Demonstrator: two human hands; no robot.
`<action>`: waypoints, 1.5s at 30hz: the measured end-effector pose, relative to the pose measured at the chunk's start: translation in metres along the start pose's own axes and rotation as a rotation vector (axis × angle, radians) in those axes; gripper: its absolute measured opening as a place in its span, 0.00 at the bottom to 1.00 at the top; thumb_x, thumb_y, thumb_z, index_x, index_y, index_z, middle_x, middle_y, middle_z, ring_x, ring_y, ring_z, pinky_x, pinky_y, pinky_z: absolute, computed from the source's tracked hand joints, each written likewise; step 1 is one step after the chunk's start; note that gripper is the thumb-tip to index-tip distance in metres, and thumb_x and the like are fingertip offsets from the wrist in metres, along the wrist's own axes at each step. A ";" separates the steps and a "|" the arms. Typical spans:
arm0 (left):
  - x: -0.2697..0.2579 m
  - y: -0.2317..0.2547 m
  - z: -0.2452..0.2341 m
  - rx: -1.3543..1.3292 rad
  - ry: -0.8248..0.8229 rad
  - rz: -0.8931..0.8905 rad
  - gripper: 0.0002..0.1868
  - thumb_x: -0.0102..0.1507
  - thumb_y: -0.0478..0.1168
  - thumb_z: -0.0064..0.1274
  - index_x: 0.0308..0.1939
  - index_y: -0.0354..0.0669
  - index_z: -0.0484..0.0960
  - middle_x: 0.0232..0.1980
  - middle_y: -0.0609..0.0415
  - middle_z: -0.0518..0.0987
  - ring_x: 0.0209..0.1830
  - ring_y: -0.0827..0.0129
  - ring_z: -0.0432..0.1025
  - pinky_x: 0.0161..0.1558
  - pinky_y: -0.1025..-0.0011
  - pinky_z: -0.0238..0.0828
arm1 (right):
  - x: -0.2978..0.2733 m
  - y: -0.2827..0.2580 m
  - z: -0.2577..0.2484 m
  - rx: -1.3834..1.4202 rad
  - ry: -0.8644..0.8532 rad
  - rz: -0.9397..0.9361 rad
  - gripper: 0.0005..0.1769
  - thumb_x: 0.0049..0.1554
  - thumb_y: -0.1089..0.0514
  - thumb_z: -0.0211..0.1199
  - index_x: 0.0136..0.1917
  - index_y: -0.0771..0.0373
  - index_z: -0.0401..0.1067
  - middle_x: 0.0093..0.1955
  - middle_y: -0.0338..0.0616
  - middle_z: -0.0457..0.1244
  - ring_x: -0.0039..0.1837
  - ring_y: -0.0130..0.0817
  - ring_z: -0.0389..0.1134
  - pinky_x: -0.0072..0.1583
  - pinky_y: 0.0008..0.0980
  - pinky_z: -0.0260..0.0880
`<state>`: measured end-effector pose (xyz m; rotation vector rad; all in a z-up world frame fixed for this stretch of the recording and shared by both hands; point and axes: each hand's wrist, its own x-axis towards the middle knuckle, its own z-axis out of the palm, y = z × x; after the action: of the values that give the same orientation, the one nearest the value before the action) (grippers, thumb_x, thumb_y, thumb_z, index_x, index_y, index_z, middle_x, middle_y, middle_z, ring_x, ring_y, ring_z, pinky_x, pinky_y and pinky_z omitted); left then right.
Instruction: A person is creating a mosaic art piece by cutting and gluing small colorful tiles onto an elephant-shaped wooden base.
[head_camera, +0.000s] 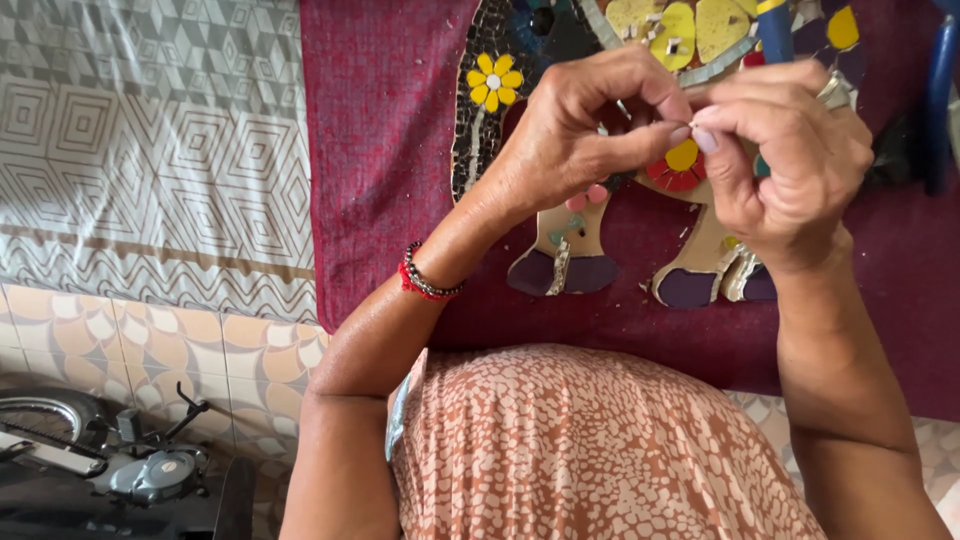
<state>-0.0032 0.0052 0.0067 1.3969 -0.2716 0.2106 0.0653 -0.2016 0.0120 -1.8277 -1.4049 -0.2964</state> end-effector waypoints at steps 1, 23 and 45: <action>0.001 0.000 0.000 0.005 -0.015 -0.009 0.04 0.67 0.33 0.57 0.39 0.48 0.80 0.41 0.60 0.76 0.37 0.79 0.69 0.39 0.79 0.68 | -0.002 0.002 0.000 -0.055 -0.015 -0.019 0.11 0.74 0.68 0.59 0.51 0.80 0.72 0.47 0.67 0.70 0.50 0.59 0.73 0.55 0.49 0.73; -0.075 -0.009 0.027 1.141 0.036 -0.032 0.23 0.80 0.31 0.43 0.78 0.37 0.56 0.81 0.50 0.67 0.79 0.66 0.76 0.79 0.62 0.68 | -0.012 -0.027 0.019 -0.079 -0.192 0.219 0.06 0.72 0.72 0.65 0.51 0.79 0.79 0.53 0.60 0.65 0.54 0.53 0.65 0.56 0.46 0.68; -0.071 -0.003 0.023 1.197 0.039 0.001 0.19 0.78 0.30 0.39 0.73 0.33 0.62 0.76 0.51 0.72 0.76 0.68 0.77 0.77 0.59 0.68 | -0.015 -0.031 0.028 -0.268 -0.225 0.170 0.09 0.73 0.67 0.65 0.51 0.76 0.79 0.52 0.57 0.64 0.53 0.50 0.65 0.50 0.44 0.72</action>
<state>-0.0709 -0.0170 -0.0150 2.5703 -0.0947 0.4379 0.0252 -0.1902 -0.0014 -2.2448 -1.4003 -0.2034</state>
